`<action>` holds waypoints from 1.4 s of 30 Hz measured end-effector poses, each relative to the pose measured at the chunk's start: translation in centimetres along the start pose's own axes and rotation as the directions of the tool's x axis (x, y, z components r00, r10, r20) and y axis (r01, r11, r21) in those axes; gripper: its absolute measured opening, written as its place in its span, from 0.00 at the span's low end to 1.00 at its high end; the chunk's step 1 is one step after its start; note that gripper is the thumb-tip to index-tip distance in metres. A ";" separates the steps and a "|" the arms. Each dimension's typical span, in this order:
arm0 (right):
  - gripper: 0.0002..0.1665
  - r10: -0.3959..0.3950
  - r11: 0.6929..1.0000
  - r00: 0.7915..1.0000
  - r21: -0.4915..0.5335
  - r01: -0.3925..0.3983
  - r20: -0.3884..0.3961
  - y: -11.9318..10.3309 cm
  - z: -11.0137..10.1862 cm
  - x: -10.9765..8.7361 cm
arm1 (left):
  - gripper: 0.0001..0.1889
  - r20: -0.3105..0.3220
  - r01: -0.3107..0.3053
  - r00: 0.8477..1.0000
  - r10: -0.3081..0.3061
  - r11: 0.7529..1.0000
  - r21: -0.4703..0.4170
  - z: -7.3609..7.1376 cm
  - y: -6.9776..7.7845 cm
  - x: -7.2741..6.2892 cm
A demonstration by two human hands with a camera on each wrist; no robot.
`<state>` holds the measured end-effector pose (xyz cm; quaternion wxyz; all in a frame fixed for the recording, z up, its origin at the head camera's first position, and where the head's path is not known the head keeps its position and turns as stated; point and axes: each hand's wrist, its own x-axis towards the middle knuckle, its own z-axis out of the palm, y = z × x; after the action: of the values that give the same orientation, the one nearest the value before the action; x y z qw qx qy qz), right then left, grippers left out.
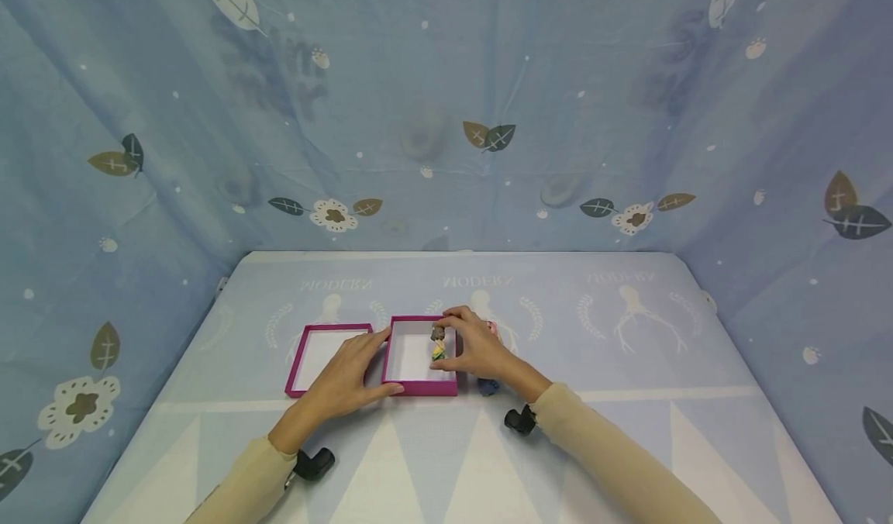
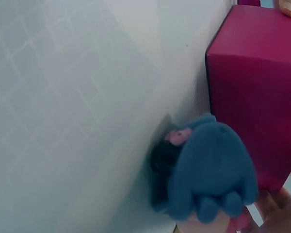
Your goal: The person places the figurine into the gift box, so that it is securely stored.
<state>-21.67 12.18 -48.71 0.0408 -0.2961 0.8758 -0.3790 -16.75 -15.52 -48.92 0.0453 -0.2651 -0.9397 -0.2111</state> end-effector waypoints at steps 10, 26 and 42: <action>0.40 0.032 0.999 0.999 0.017 -0.032 -0.020 -0.4 0.2 0.0 | 0.52 -0.008 -0.012 1.000 0.012 1.000 0.009 0.1 0.1 0.1; 0.41 0.098 0.994 0.995 0.039 -0.098 0.004 -0.4 0.3 0.3 | 0.53 0.004 0.007 1.000 -0.007 1.000 0.007 0.0 0.3 0.1; 0.40 0.182 0.983 0.983 0.036 -0.182 0.015 -1.1 0.5 0.4 | 0.52 -0.001 0.000 1.000 0.000 1.000 0.025 0.0 0.2 0.0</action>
<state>-21.28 11.06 -48.22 0.0859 -0.2163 0.8917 -0.3882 -16.68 -15.37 -48.87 0.0492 -0.2643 -0.9423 -0.1995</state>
